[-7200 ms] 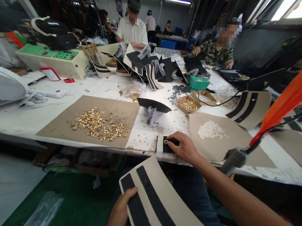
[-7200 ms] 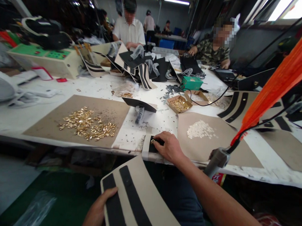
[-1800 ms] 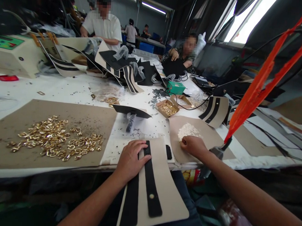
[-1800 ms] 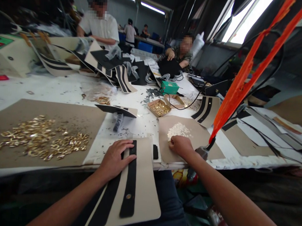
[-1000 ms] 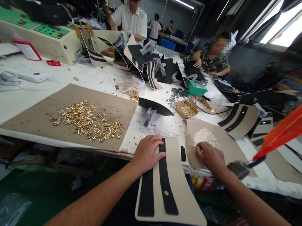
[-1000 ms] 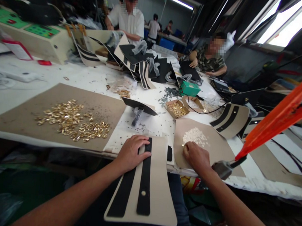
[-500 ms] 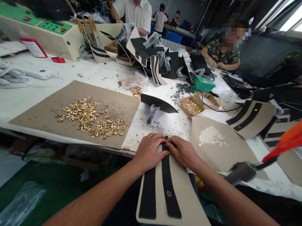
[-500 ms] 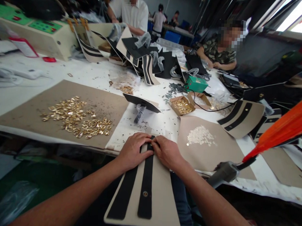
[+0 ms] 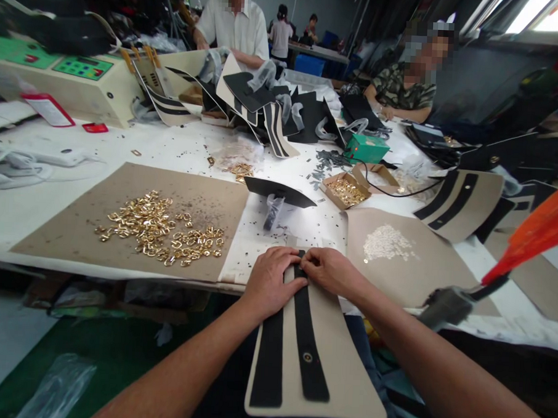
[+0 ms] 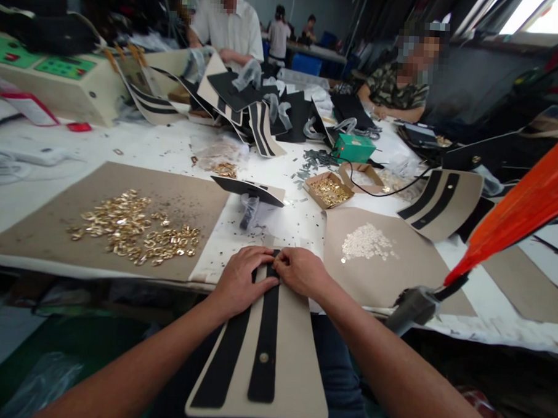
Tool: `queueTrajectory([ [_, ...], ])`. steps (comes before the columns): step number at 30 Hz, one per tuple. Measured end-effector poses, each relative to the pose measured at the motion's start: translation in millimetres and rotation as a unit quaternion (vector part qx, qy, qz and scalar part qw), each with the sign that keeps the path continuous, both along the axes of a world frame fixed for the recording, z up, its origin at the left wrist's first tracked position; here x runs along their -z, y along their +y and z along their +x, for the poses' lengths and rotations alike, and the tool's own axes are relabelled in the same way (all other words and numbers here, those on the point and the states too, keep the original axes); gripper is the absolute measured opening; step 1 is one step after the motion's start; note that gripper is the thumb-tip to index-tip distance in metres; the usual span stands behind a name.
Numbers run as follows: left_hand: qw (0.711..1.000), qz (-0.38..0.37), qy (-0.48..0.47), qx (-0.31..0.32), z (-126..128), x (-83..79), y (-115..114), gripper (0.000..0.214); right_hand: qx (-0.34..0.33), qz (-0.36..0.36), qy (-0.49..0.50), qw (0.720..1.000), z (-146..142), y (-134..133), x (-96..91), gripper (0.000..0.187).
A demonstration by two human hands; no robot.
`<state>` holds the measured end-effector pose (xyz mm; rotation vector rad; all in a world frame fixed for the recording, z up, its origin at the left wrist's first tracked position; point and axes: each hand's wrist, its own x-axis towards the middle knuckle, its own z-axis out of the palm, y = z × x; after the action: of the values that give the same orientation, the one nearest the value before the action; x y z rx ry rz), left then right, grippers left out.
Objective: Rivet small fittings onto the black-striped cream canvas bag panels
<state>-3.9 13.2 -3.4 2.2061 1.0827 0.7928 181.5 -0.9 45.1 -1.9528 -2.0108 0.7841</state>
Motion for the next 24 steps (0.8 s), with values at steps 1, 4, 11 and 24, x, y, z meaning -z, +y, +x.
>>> queueTrajectory([
  [1,1.0,0.001,0.001,0.001,0.2,0.0,0.3,0.037,0.005,0.001,-0.008,1.0,-0.3,0.3,0.5,0.016],
  [4,1.0,0.008,0.004,0.002,0.5,-0.3,1.1,0.04,0.028,0.007,-0.022,0.999,-1.0,2.1,3.8,0.012],
  [11,1.0,0.026,0.015,-0.003,2.1,-2.1,2.8,0.035,0.128,0.136,0.215,0.959,6.8,-41.7,-0.5,0.017],
  [24,0.998,0.057,0.006,0.016,2.9,3.2,9.1,0.03,0.516,0.223,0.01,0.827,139.7,-180.2,44.3,0.073],
])
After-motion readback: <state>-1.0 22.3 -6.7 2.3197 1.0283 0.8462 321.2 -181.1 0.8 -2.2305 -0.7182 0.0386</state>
